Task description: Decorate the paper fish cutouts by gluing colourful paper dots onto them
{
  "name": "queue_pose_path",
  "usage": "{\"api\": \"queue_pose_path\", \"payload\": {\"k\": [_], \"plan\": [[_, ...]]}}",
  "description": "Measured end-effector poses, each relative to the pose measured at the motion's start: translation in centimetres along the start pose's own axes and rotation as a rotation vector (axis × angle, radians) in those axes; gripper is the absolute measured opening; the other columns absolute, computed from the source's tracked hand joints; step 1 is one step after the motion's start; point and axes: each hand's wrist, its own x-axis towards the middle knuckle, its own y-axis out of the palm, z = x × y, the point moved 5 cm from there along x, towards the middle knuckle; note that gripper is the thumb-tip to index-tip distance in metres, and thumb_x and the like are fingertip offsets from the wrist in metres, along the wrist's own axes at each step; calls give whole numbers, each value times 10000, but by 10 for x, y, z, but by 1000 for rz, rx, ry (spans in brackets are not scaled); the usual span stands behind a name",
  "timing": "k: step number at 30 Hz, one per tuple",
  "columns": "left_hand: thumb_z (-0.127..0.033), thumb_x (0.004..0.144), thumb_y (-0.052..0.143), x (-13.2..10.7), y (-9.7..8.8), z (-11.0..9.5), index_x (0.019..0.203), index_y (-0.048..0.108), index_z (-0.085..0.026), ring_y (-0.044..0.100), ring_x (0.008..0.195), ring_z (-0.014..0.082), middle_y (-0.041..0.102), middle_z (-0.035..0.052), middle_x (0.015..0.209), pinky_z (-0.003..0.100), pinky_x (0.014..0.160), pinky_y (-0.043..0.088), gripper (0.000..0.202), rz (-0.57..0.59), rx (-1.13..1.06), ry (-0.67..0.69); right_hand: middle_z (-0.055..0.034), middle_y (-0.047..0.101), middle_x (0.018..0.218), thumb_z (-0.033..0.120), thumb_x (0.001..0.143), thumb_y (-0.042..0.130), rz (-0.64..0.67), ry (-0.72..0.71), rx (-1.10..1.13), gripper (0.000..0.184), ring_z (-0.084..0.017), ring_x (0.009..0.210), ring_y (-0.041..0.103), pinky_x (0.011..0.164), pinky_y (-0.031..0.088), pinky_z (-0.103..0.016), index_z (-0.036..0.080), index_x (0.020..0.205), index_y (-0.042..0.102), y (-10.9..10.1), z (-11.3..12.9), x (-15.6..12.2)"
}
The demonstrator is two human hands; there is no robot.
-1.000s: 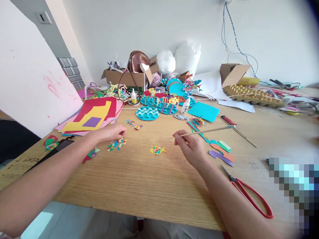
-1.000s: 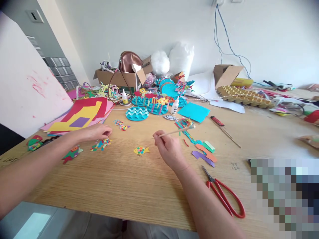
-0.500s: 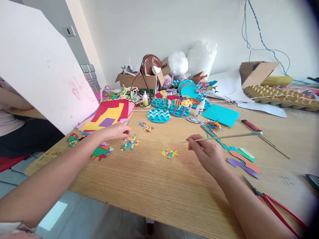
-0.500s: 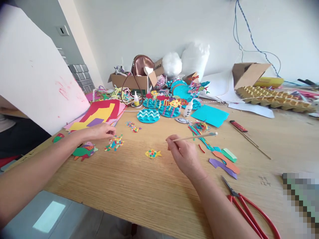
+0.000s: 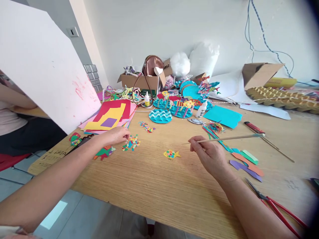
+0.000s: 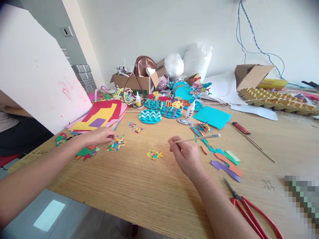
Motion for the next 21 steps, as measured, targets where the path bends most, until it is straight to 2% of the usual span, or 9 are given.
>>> {"api": "queue_pose_path", "payload": {"k": [5, 13, 21], "plan": [[-147, 678, 537, 0, 0, 0, 662, 602, -175, 526, 638, 153, 587, 10, 656, 228, 557, 331, 72, 15, 2, -9, -15, 643, 737, 290, 855, 387, 0, -1, 6, 355, -94, 496, 518, 506, 360, -227, 190, 532, 496, 0, -1, 0], [-110, 661, 471, 3, 4, 0, 655, 596, -171, 510, 622, 146, 580, 8, 653, 220, 559, 332, 139, 42, -6, -25, -10, 650, 734, 266, 852, 385, 5, -18, -19, 335, -91, 497, 520, 504, 351, -216, 187, 550, 507, 0, 0, 1], [-141, 654, 458, 1, 1, -6, 631, 564, -180, 473, 585, 136, 543, -4, 630, 219, 529, 306, 115, 49, -51, -35, -21, 650, 733, 267, 852, 385, -2, -18, -16, 346, -88, 499, 519, 506, 352, -211, 181, 540, 509, -1, 1, 2]]}}
